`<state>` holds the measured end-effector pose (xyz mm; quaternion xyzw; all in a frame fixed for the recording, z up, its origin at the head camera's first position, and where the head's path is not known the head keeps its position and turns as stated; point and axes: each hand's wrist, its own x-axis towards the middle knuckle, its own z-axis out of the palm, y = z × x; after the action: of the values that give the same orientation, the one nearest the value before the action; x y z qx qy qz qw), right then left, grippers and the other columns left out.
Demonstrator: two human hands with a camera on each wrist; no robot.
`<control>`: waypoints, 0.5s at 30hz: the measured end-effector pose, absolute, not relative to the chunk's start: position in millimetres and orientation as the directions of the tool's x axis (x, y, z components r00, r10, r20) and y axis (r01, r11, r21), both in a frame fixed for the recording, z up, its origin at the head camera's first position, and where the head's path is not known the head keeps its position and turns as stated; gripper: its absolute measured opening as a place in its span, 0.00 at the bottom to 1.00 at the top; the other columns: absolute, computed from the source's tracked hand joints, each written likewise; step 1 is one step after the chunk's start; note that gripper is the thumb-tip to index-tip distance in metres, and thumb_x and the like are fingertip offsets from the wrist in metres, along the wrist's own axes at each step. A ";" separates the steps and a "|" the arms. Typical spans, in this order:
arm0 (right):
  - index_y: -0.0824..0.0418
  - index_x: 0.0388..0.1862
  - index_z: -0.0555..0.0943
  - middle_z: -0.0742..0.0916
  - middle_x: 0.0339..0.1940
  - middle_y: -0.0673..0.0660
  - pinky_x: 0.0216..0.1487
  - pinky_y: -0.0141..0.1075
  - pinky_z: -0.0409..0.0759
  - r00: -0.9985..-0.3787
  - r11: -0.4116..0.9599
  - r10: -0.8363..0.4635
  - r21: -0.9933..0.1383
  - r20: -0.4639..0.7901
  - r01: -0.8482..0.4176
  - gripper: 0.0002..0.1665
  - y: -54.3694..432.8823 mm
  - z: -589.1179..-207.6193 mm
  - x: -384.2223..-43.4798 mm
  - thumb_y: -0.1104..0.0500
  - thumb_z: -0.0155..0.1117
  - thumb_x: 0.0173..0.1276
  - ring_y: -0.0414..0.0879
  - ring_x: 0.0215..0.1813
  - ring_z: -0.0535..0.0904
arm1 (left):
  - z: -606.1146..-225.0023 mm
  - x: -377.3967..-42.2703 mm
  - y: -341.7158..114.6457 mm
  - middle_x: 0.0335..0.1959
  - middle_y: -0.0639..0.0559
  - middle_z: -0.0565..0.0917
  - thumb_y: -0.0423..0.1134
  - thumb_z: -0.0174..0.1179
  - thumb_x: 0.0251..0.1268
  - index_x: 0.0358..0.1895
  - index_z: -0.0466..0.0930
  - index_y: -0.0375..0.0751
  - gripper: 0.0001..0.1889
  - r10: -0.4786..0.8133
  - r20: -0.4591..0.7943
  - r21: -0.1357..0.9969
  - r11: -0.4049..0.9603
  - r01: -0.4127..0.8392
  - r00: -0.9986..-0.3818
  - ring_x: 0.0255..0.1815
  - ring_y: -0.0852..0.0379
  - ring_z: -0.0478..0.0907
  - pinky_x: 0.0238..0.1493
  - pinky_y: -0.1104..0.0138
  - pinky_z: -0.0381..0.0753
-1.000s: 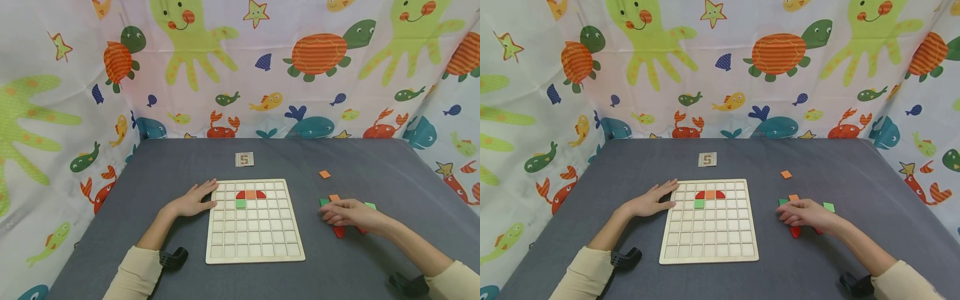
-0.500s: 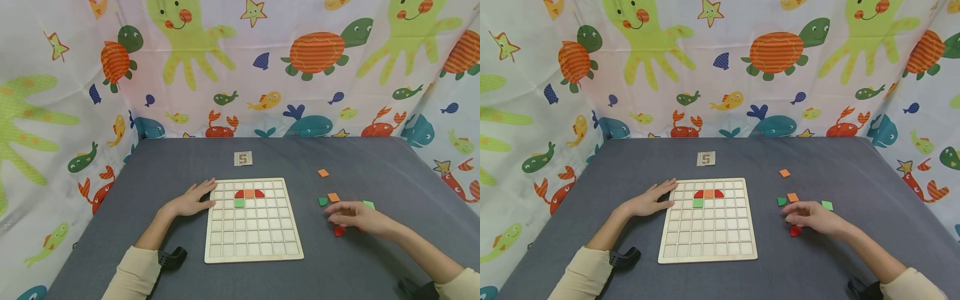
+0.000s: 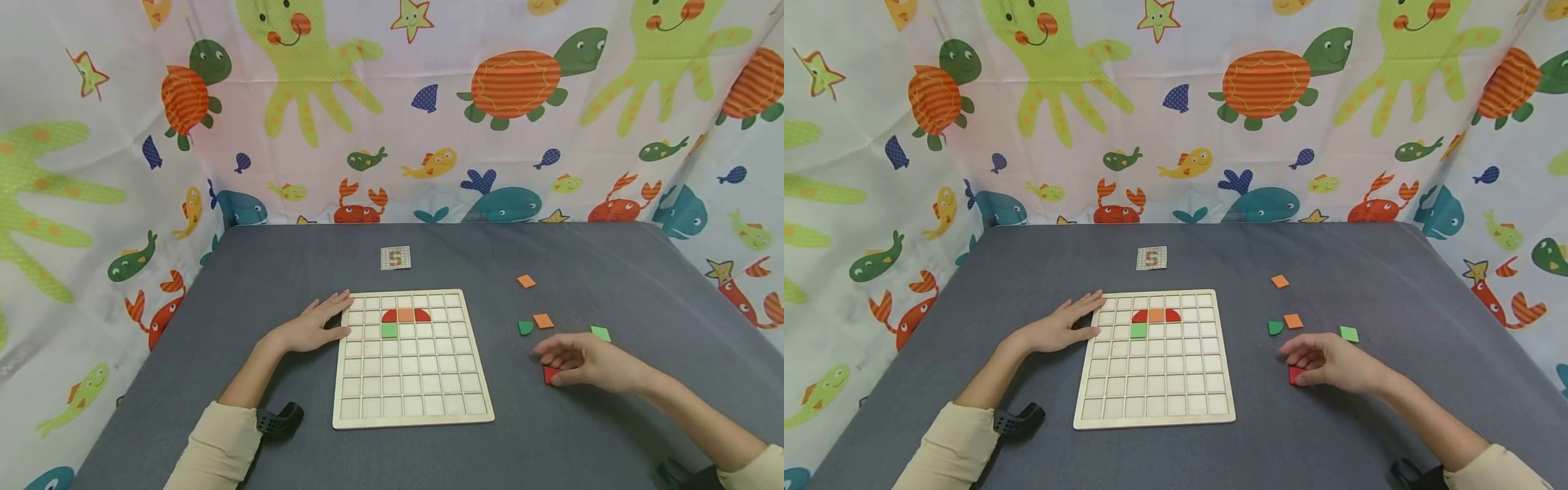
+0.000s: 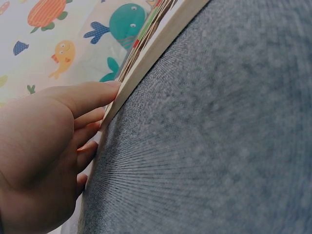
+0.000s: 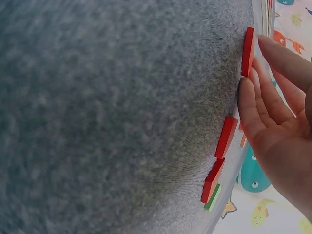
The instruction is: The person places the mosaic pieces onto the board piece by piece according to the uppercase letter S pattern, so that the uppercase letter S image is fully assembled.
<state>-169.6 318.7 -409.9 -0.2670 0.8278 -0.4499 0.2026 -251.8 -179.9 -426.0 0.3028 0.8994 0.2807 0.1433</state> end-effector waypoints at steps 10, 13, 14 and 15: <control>0.66 0.52 0.78 0.83 0.38 0.54 0.39 0.33 0.80 -0.772 0.489 -0.635 -0.788 -0.028 -0.374 0.21 316.7 -412.6 -167.9 0.61 0.70 0.60 0.43 0.39 0.80 | -426.1 -252.2 -179.6 0.75 0.40 0.49 0.45 0.54 0.71 0.74 0.50 0.33 0.36 0.624 -0.088 0.591 0.660 0.463 -0.777 0.75 0.42 0.41 0.69 0.44 0.35; 0.66 0.52 0.78 0.83 0.37 0.54 0.39 0.33 0.80 -0.772 0.483 -0.635 -0.792 -0.023 -0.374 0.21 316.1 -413.6 -168.2 0.61 0.71 0.60 0.44 0.38 0.80 | -424.8 -251.9 -179.2 0.75 0.39 0.49 0.45 0.54 0.71 0.74 0.51 0.33 0.36 0.620 -0.090 0.591 0.663 0.459 -0.780 0.75 0.42 0.41 0.69 0.44 0.35; 0.66 0.52 0.78 0.83 0.36 0.54 0.38 0.33 0.80 -0.772 0.478 -0.635 -0.799 -0.027 -0.365 0.22 316.1 -414.0 -168.4 0.61 0.71 0.60 0.44 0.38 0.80 | -424.4 -251.8 -179.0 0.75 0.40 0.49 0.45 0.54 0.71 0.74 0.51 0.33 0.36 0.619 -0.091 0.591 0.664 0.458 -0.780 0.75 0.42 0.41 0.69 0.44 0.35; 0.66 0.52 0.78 0.82 0.36 0.54 0.37 0.33 0.80 -0.772 0.472 -0.635 -0.807 -0.033 -0.354 0.22 316.0 -414.4 -168.6 0.61 0.70 0.60 0.43 0.37 0.79 | -424.0 -251.6 -178.8 0.75 0.39 0.49 0.45 0.55 0.71 0.74 0.51 0.33 0.36 0.619 -0.091 0.590 0.665 0.458 -0.780 0.75 0.42 0.41 0.69 0.44 0.35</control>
<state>-168.6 316.0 -414.4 -0.2938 0.8415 -0.4215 0.1666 -251.6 -178.8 -424.0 0.2988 0.9010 0.2801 0.1433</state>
